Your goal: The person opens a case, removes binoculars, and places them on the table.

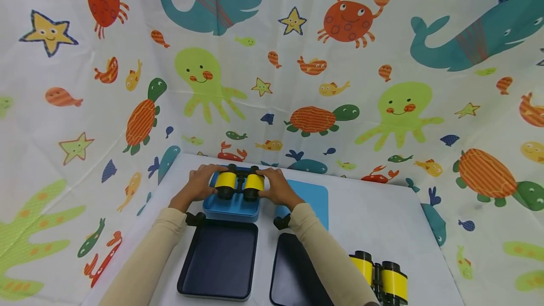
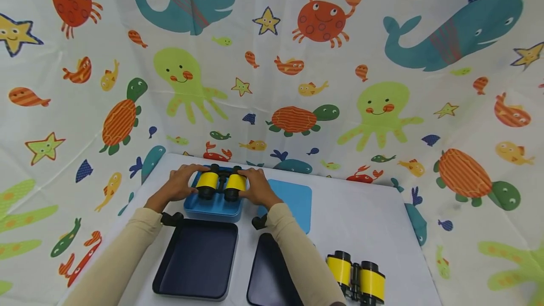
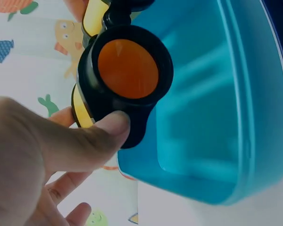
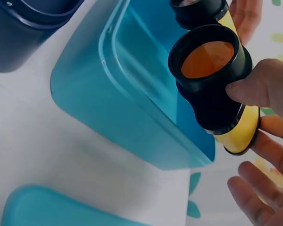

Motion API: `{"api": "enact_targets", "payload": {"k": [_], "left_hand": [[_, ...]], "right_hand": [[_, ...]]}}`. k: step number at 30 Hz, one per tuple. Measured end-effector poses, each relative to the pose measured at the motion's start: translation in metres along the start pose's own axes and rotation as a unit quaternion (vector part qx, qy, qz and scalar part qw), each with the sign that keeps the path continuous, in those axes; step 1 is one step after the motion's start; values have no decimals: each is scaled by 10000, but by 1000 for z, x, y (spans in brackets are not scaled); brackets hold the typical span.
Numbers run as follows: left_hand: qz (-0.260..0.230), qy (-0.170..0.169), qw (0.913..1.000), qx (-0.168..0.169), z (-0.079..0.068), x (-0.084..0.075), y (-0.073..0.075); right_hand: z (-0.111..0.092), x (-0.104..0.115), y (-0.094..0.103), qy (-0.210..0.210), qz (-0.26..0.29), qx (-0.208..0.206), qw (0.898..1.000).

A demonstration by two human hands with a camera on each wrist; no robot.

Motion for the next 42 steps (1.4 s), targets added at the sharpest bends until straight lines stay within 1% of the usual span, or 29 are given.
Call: {"api": "enact_targets", "payload": {"k": [5,9,16,20,25,29,33,37,42], "left_hand": [[-225,-198,9995,-8,0,-14,4],[-288,-363,9989,23,-1,-24,4],[-455,-686,9966,101,-2,-45,5],[-592,-800,9948,198,0,-56,1],[-664,-994,9925,260,4,-70,-6],[-667,-1061,9918,251,6,-85,-9],[-607,-1047,9924,241,10,-98,-14],[-681,-1085,9913,290,14,-112,-20],[-781,-1147,9899,301,20,-130,-27]], "right_hand": [[-10,-6,10,78,523,5,9986],[-18,-9,19,148,852,-68,9962],[-31,-17,33,10,919,-136,9957],[-40,-21,43,-34,1107,-193,9937],[-52,-30,53,-57,1208,-252,9923],[-60,-40,60,-105,1307,-303,9909],[-70,-49,69,-143,1355,-391,9899],[-81,-58,79,-171,1350,-482,9895],[-95,-70,91,-96,1394,-606,9883]]}}
Point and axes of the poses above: each hand's wrist, its own z-axis towards the middle knuckle, its own y-axis out of the back of the hand, x = y × z, the point moved 10 cm from there along z, towards the middle knuckle, and after that the axes turned 7 degrees about z, right-handed, at the moved point
